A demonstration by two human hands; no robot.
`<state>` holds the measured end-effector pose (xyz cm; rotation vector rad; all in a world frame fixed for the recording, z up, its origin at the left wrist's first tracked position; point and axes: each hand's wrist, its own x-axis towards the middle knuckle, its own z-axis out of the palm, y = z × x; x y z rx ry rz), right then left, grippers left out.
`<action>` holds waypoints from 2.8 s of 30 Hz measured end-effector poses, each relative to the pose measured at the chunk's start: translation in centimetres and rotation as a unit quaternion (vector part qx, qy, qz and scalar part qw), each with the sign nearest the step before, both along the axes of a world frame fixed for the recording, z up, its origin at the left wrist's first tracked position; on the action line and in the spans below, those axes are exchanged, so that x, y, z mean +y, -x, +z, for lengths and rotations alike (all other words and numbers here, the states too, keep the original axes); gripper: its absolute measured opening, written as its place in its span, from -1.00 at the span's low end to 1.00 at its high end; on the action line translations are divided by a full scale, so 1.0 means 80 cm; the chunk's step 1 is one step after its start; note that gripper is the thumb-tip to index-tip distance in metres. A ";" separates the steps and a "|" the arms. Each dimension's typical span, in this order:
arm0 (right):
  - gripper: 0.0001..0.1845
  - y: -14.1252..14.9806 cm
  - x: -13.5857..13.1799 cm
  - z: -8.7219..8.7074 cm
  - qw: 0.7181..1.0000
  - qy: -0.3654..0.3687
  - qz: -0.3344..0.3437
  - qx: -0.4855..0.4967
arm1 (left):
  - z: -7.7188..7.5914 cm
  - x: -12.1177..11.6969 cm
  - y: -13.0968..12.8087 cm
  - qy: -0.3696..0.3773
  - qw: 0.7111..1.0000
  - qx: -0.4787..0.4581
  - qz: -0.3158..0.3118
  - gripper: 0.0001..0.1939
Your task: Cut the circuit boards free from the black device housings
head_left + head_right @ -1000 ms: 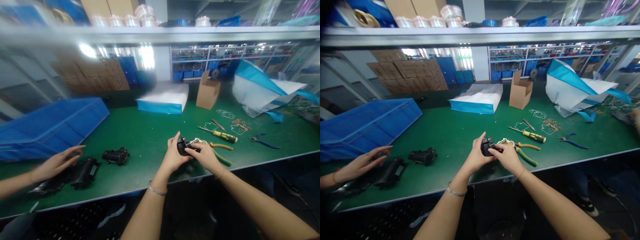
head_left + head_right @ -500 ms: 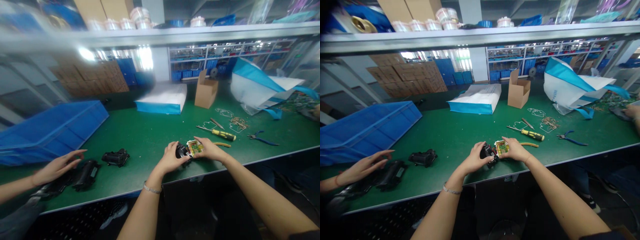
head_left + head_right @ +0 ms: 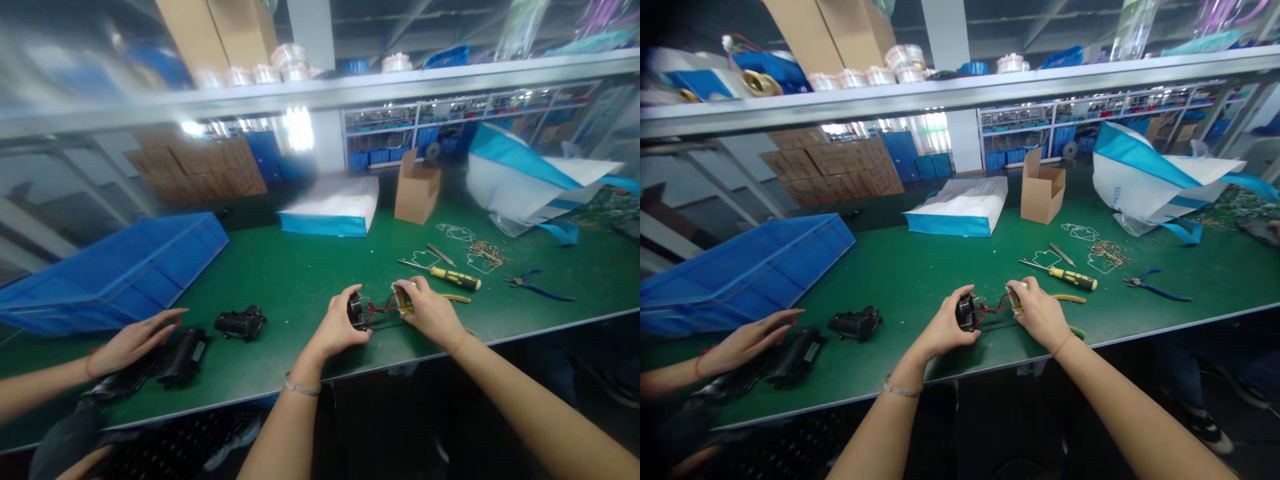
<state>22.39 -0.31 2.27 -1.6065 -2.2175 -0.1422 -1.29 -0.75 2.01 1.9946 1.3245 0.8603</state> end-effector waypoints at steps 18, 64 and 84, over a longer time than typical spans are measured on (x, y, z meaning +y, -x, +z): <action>-0.32 0.003 0.004 0.013 0.996 0.062 -0.007 0.060 | 0.015 0.000 0.023 0.014 0.994 -0.060 -0.095 -0.38; -0.65 -0.032 -0.141 -0.015 0.557 0.437 -0.014 0.706 | 0.038 -0.011 -0.007 -0.144 0.954 0.250 -0.083 -0.49; -0.61 0.055 -0.137 -0.022 0.602 0.464 0.066 0.647 | 0.033 -0.010 -0.003 -0.046 0.980 0.161 -0.105 -0.54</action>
